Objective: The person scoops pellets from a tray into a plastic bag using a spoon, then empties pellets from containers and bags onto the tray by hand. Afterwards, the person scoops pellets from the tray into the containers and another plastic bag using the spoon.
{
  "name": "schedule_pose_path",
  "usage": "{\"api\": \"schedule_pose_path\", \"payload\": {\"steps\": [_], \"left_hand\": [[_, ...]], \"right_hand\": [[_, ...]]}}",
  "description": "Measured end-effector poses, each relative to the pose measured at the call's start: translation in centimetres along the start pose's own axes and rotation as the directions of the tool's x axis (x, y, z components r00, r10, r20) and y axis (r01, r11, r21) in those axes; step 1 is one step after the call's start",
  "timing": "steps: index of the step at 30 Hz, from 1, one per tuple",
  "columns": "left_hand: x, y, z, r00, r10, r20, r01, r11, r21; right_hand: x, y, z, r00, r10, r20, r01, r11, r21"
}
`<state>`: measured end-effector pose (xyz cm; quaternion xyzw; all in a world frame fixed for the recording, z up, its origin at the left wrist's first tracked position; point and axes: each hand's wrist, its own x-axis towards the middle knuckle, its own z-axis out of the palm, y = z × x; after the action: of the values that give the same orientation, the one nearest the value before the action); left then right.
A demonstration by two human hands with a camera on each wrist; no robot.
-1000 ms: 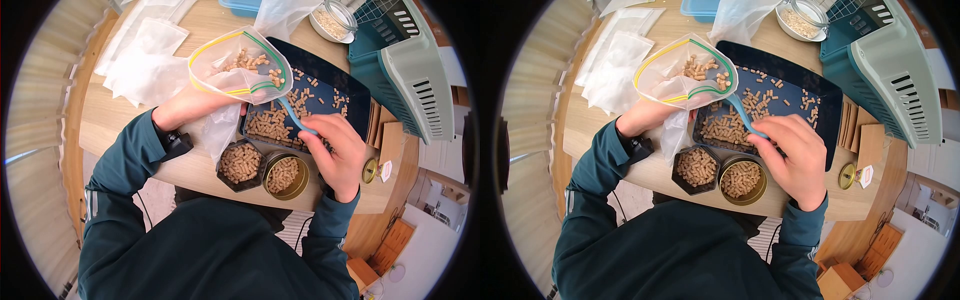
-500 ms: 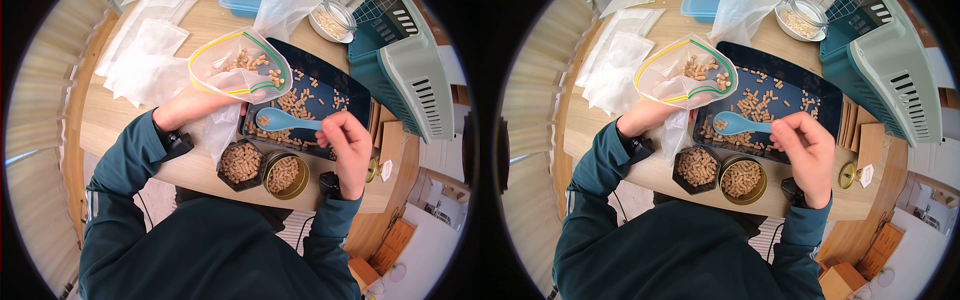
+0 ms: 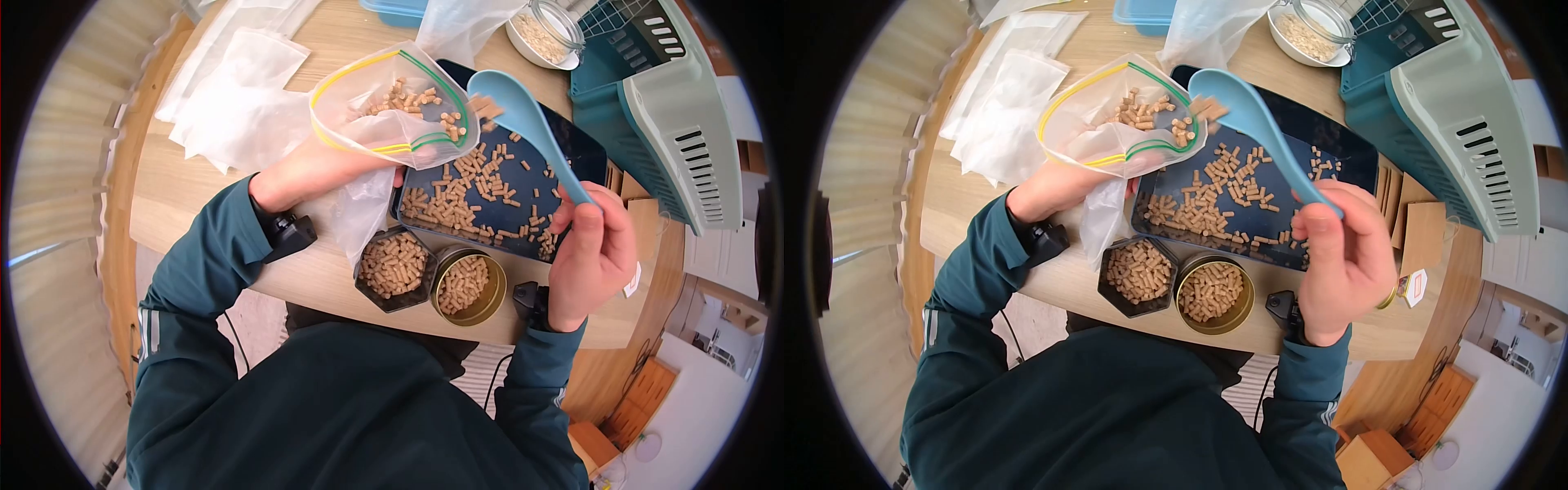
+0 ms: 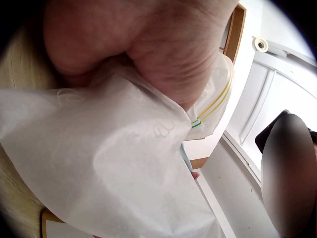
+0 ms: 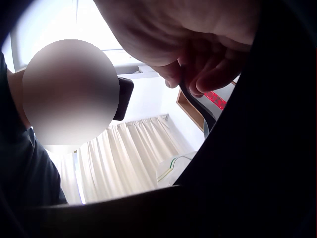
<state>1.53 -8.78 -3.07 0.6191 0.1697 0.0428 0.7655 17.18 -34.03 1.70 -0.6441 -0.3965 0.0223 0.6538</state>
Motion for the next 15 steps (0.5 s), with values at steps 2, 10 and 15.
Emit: {"api": "schedule_pose_path", "payload": {"steps": [2,10,15], "left_hand": [[0.1,-0.3,-0.2,0.999,0.054,0.001,-0.054,0.999,0.008],[-0.1,0.2,-0.4,0.999,0.003,0.037,-0.001,0.999,-0.046],[-0.1,0.3,-0.3,0.999,0.018,0.047,-0.014,0.998,-0.066]], "right_hand": [[-0.1,0.0,0.1,1.000,-0.020,0.005,0.020,0.999,-0.030],[0.4,0.3,0.2,0.995,0.096,-0.031,-0.101,0.961,-0.257],[1.0,-0.4,0.9,0.964,0.117,0.238,0.003,0.893,-0.450]]}}
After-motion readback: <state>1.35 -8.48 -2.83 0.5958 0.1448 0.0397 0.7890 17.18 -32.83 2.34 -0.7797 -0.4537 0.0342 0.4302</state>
